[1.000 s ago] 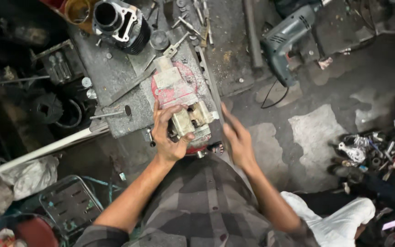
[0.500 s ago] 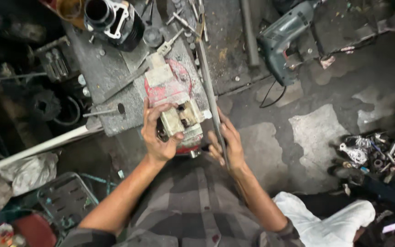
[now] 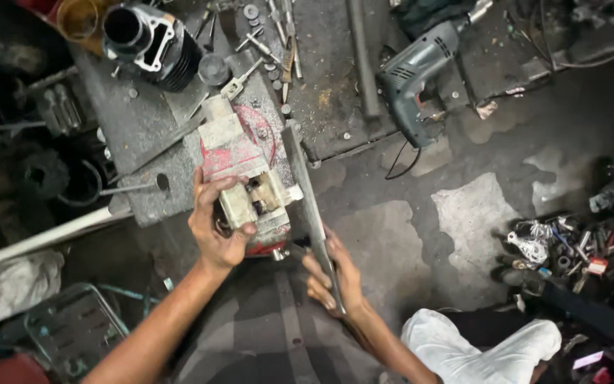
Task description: The person files a flat metal piece clamped in a bench vise, running a file along its edge with both hands and repositioning the piece in the vise. They then carry a small metal engine bracket to another bench, set it down, and handle a cylinder head on the cluttered workbench.
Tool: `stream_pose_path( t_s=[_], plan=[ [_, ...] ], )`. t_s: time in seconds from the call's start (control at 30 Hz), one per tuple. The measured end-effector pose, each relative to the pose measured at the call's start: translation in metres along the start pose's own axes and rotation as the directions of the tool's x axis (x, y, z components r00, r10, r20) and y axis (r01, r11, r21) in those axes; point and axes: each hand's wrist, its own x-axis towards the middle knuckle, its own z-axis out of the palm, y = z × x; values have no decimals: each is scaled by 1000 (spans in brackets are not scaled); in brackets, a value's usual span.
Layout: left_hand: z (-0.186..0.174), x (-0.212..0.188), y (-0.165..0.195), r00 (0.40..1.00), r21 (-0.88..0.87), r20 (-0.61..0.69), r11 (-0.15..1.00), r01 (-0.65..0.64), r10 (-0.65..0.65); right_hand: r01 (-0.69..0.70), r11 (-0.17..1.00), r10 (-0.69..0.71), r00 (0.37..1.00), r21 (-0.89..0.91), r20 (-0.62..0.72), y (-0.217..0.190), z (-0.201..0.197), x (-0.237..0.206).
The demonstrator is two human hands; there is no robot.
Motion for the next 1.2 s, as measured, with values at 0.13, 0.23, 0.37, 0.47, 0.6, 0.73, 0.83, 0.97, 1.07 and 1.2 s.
stream_pose_path(
  t_s=[0.13,0.23,0.37,0.47,0.6,0.73,0.83,0.97,1.07,1.2],
  plan=[
    [-2,1,2,999,-4,35,1000,1,-1,-27,984,-10,980,179,200,7,-22,19],
    [-2,3,3,999,-2,38,1000,4,-4,-66,969,26,985,238,168,10,-23,12],
    [-1,5,3,1000,3,8,1000,-18,18,-116,954,83,988,275,130,9,-12,2],
    [-2,1,3,999,-1,34,1000,5,-5,-162,918,34,942,362,335,6,-11,15],
    [-2,-1,2,999,8,22,1000,27,-27,-171,931,50,934,321,353,11,-28,18],
    [-2,0,0,1000,19,-7,1000,1,-1,-104,963,50,976,249,213,19,-35,0],
    [-3,0,1,999,-3,36,1000,24,-24,77,995,-76,997,-65,16,15,-21,-3],
    [-4,1,3,1000,-9,19,1000,19,-19,253,800,-311,950,-544,-14,1,12,-10],
    [-3,2,3,1000,4,13,1000,-5,5,181,663,-366,925,-727,-104,2,34,-21],
    [-4,3,2,1000,-14,8,1000,7,-7,323,645,-473,880,-692,-30,-4,41,9]
  ],
)
